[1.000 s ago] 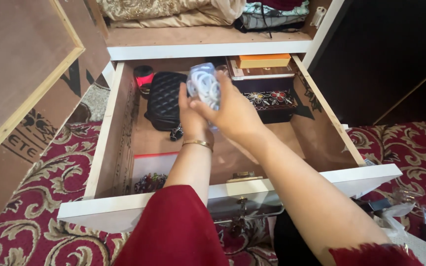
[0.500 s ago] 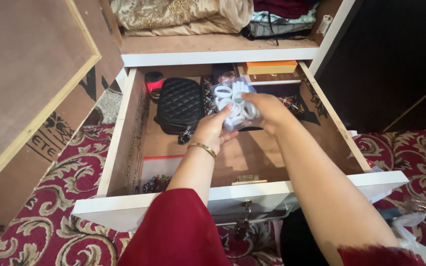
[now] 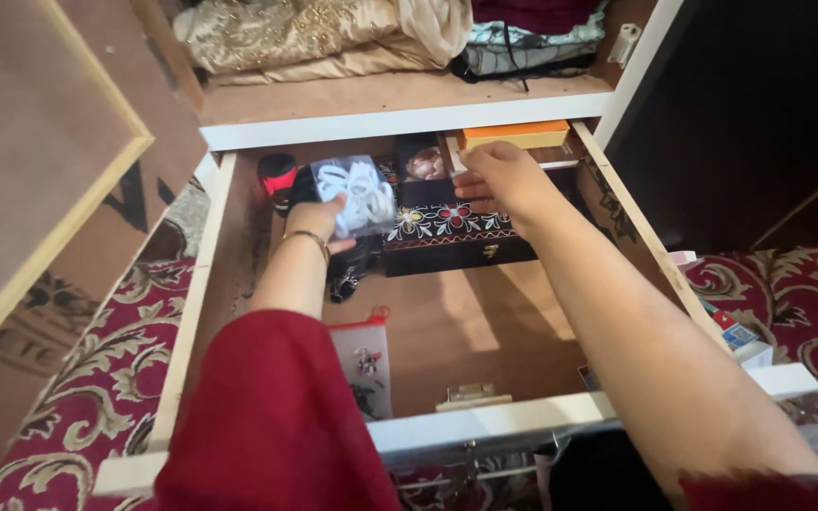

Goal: Organizing various small items like jewelry boxes, makeup, and accessories inside a drawer.

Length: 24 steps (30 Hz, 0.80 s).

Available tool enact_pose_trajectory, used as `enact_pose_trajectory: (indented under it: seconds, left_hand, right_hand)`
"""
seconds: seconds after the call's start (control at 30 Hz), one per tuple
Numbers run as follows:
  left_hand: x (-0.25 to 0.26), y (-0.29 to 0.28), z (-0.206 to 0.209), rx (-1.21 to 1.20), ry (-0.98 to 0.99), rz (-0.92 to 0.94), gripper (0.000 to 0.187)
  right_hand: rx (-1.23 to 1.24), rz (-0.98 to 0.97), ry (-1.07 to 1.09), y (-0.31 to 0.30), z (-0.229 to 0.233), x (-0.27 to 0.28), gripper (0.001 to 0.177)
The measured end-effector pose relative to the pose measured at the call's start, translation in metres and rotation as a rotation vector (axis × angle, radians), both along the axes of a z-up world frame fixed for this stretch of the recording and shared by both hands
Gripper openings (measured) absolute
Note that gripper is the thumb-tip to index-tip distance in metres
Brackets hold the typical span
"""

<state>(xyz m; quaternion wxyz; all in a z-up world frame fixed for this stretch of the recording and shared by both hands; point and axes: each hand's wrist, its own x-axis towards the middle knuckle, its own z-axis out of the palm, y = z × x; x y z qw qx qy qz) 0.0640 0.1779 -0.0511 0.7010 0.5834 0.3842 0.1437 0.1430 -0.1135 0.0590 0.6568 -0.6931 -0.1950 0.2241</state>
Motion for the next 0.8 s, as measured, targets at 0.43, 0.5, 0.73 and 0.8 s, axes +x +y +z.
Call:
enact_pose_trajectory:
  seconds: [0.43,0.5,0.73,0.8]
  left_hand:
    - [0.084,0.004,0.013,0.356,0.286,0.155,0.054]
    - [0.094,0.001,0.01,0.423,0.372,0.172,0.058]
    - [0.112,0.01,-0.031,0.908,0.433,0.14,0.047]
    - [0.097,-0.009,-0.008,0.867,0.415,0.145,0.05]
  right_hand:
    - [-0.046,0.045,-0.115,-0.001,-0.06,0.019,0.032]
    - [-0.106,0.008,-0.098,-0.001,-0.051,0.011,0.029]
    - [-0.014,-0.024,-0.078,-0.001,-0.064,0.02,0.021]
    - [0.066,0.015,-0.119,0.0,-0.068,0.02,0.021]
